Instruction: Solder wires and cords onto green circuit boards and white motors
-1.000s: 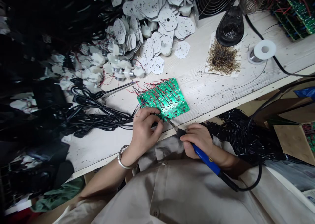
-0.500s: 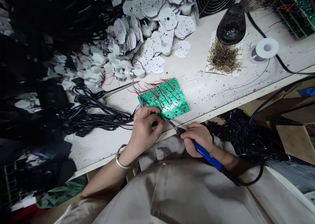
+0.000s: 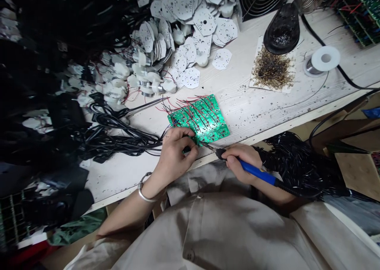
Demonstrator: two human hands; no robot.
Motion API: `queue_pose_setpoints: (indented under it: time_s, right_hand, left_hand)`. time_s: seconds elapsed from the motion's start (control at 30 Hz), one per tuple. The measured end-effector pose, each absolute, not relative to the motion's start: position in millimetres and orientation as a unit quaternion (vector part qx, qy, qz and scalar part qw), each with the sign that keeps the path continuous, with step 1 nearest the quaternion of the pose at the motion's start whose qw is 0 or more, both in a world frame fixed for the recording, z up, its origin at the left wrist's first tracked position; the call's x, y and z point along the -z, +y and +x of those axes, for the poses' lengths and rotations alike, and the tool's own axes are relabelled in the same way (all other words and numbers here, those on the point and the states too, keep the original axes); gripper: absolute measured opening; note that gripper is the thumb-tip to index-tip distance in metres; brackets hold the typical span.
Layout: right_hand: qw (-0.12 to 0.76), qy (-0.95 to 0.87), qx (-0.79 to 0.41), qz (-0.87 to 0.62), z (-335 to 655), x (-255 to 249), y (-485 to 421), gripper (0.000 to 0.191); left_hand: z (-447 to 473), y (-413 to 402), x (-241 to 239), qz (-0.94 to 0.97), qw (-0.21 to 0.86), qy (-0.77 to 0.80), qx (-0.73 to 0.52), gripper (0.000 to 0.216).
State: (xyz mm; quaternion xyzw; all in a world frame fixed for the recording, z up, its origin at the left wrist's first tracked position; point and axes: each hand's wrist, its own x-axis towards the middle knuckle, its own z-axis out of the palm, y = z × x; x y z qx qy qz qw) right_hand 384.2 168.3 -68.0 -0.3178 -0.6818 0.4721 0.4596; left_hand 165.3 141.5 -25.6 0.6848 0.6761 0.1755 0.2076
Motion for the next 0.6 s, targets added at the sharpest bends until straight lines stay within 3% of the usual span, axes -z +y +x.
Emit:
queue_pose_setpoints:
  time_s: [0.3,0.6]
  right_hand:
    - [0.43,-0.725,-0.454,-0.287,385.0,59.0,176.9,0.016]
    - [0.467,-0.665,-0.489,-0.316,387.3,67.2,170.5,0.016]
  left_hand:
    - [166.6,143.1,25.0,0.687,0.202,0.675,-0.177,0.012]
    - [166.5,143.1,24.9,0.685,0.212,0.674,-0.18,0.012]
